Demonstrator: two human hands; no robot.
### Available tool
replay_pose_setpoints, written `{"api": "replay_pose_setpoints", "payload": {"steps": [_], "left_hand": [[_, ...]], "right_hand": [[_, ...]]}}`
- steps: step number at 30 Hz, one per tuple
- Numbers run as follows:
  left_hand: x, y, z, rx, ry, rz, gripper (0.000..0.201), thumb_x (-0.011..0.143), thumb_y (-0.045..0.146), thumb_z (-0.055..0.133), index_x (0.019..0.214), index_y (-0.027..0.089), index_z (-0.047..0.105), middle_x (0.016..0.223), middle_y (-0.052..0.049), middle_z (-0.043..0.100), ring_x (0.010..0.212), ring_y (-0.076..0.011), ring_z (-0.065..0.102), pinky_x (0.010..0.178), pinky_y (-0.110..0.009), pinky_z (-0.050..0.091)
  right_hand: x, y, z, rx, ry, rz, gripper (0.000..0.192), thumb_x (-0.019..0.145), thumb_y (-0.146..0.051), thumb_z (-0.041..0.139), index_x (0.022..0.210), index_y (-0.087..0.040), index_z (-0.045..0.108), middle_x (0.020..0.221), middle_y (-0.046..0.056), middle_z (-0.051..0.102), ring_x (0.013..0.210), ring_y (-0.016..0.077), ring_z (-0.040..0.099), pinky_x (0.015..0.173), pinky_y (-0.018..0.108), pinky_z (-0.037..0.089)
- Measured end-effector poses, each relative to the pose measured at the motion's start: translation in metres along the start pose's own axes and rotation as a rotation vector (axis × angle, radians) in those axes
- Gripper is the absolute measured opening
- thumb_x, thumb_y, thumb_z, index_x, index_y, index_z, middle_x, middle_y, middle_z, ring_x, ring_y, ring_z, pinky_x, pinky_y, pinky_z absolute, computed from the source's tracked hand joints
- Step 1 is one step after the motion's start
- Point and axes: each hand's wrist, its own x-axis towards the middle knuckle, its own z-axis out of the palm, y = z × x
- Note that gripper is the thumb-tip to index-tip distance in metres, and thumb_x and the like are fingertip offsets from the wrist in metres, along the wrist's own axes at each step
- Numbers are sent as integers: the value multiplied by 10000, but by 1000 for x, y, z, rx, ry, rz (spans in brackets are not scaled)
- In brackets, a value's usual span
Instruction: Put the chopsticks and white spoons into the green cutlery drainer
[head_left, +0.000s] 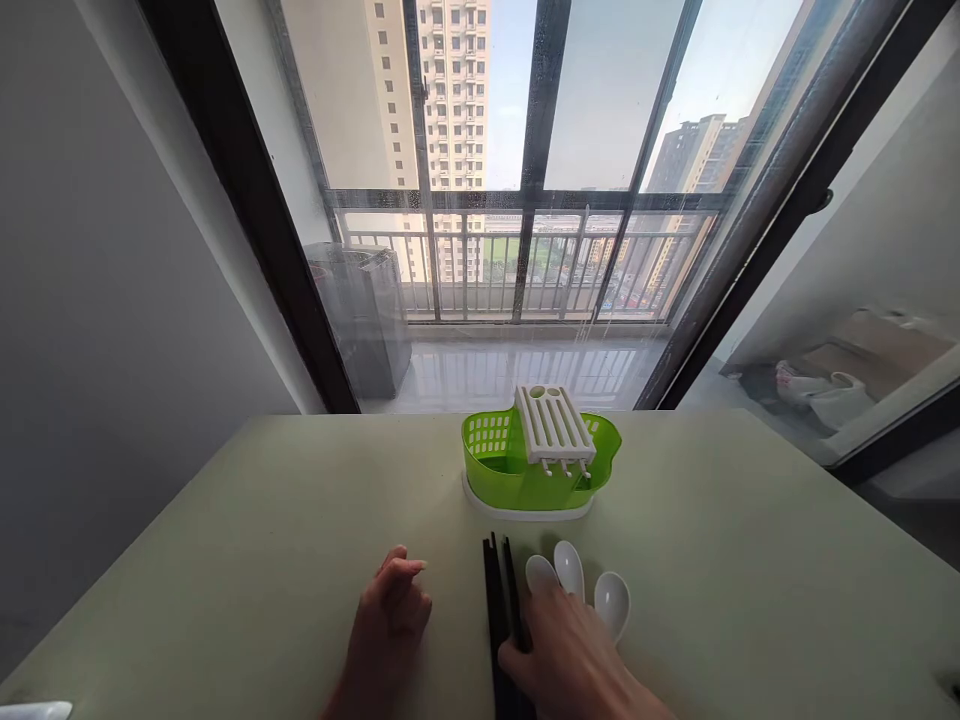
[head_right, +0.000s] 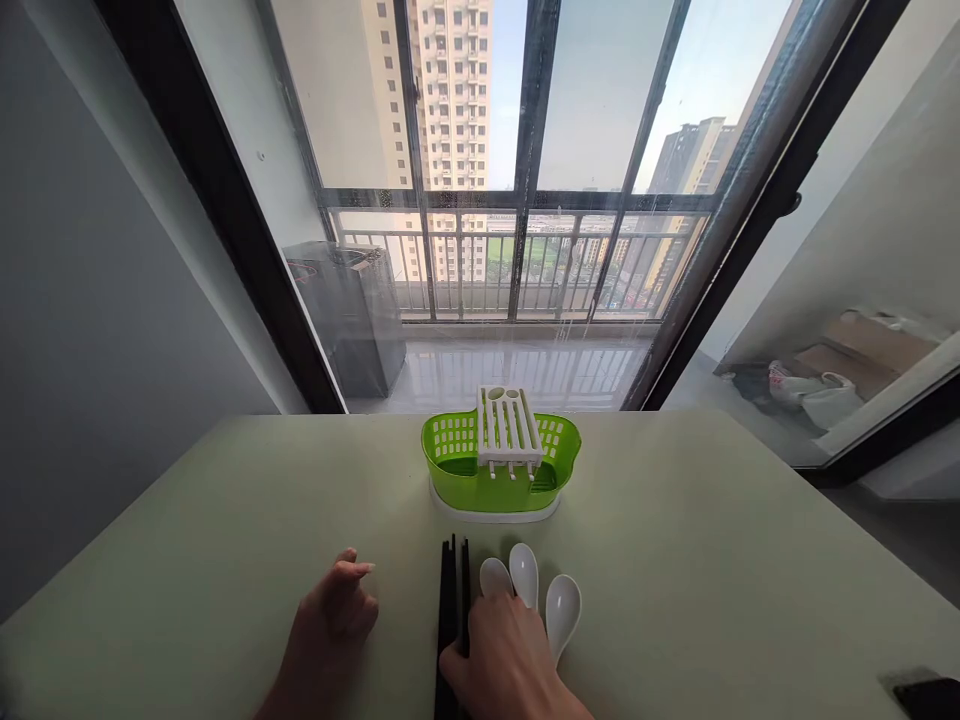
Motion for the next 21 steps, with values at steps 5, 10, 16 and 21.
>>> {"api": "replay_pose_setpoints", "payload": {"steps": [5,10,16,21], "left_hand": [[1,-1,2,-76,-43,-93,337,563,246,847,606,194,517,637,94,356,447,-16,170,416,-228,191],[-2,3,6,-124,-66,-182,450,598,192,824,601,221,375,584,121,183,457,-34,95,420,-230,161],[-6,1,12,-182,-234,-263,517,624,231,832,623,243,315,535,128,165,463,-62,125,439,-240,245],[-16,-11,23,-52,-436,-282,410,603,260,868,587,218,461,556,60,424,528,-97,383,534,-262,350]], "right_hand": [[-3,-2,-6,15,3,-22,144,814,-201,634,818,-151,769,860,148,796,791,294,755,559,319,303],[-11,-5,-15,-11,23,-78,214,830,-208,609,702,-172,777,791,157,789,730,288,741,541,327,247],[-23,-8,-38,-16,110,-108,286,853,-272,610,591,-198,700,715,131,757,642,242,684,537,339,177],[-35,-15,-64,25,161,-150,336,840,-273,600,512,-209,570,603,65,689,557,173,582,537,316,183]]}}
